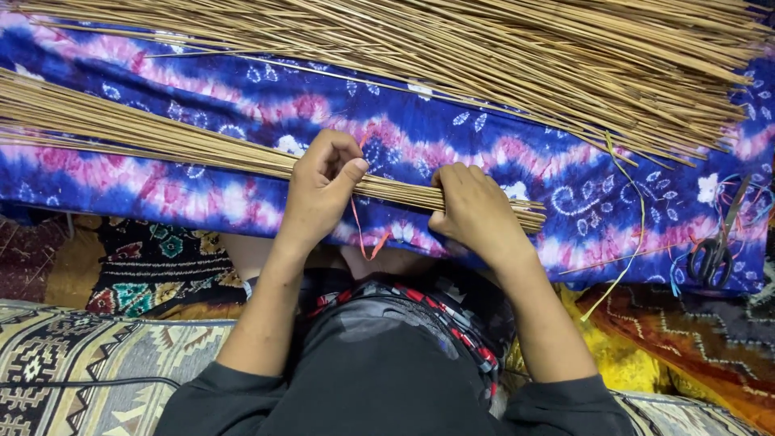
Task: Aligning a bundle of thin wooden sticks by tapping and shifting them to ensure the ends are even in preparation for binding.
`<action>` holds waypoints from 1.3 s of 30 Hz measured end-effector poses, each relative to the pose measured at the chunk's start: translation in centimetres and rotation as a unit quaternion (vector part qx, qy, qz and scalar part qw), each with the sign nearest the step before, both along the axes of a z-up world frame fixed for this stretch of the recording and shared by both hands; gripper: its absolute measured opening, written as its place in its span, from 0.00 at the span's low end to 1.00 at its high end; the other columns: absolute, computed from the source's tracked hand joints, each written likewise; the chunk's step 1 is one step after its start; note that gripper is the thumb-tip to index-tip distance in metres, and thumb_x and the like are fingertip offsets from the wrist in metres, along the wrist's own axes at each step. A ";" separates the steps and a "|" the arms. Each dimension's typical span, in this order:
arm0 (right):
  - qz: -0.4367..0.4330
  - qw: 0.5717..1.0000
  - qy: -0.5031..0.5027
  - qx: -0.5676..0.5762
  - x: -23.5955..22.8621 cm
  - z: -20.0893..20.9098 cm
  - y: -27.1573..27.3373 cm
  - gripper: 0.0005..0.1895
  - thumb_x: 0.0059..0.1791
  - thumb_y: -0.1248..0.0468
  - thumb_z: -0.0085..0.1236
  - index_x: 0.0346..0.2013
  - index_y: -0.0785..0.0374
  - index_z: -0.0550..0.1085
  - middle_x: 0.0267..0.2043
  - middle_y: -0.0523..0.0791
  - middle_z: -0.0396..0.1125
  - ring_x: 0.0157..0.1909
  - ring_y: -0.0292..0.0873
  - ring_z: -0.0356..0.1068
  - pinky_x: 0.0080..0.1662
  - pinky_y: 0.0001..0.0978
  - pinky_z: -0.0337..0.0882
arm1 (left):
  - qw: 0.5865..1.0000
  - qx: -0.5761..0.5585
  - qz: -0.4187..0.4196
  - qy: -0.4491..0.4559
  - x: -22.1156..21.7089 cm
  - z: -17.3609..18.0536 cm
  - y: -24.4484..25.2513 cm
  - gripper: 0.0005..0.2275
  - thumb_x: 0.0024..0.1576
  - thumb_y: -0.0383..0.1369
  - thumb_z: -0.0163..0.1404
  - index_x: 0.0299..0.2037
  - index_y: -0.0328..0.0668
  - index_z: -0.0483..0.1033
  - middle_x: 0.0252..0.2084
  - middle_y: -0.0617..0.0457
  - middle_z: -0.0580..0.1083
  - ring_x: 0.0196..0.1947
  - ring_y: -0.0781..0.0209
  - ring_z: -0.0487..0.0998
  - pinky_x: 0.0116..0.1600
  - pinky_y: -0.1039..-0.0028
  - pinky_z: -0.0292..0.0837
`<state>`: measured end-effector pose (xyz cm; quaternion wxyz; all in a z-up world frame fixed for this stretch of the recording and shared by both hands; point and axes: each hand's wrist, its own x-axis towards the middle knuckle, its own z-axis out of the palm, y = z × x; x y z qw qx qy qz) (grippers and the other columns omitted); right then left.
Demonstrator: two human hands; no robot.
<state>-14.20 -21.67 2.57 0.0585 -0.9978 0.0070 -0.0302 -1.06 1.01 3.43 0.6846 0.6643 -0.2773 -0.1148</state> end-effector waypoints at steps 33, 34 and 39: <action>-0.008 0.984 -0.113 -0.134 -0.6 4.2 -0.8 0.21 0.35 0.55 0.69 0.39 0.44 0.70 0.30 0.35 0.67 0.37 0.41 0.73 0.39 0.34 0.72 | 0.932 0.125 -0.010 -0.340 -1.8 2.5 -3.4 0.14 0.54 0.33 0.63 0.50 0.47 0.80 0.46 0.51 0.82 0.53 0.50 0.78 0.60 0.59 0.65; -0.011 0.985 -0.112 -0.131 -0.7 4.7 -0.7 0.21 0.35 0.55 0.69 0.39 0.44 0.70 0.30 0.35 0.67 0.37 0.41 0.73 0.39 0.34 0.72 | 0.932 0.127 -0.014 -0.340 -1.6 2.6 -3.6 0.14 0.54 0.33 0.63 0.50 0.47 0.80 0.46 0.51 0.82 0.53 0.50 0.78 0.60 0.59 0.65; -0.002 0.969 -0.188 -0.163 -0.6 5.6 -1.6 0.16 0.35 0.57 0.66 0.33 0.45 0.69 0.25 0.35 0.61 0.32 0.38 0.68 0.36 0.29 0.67 | 0.867 0.235 -0.023 -0.439 -1.4 3.4 -4.8 0.14 0.62 0.42 0.53 0.51 0.46 0.80 0.52 0.48 0.75 0.54 0.45 0.73 0.56 0.56 0.64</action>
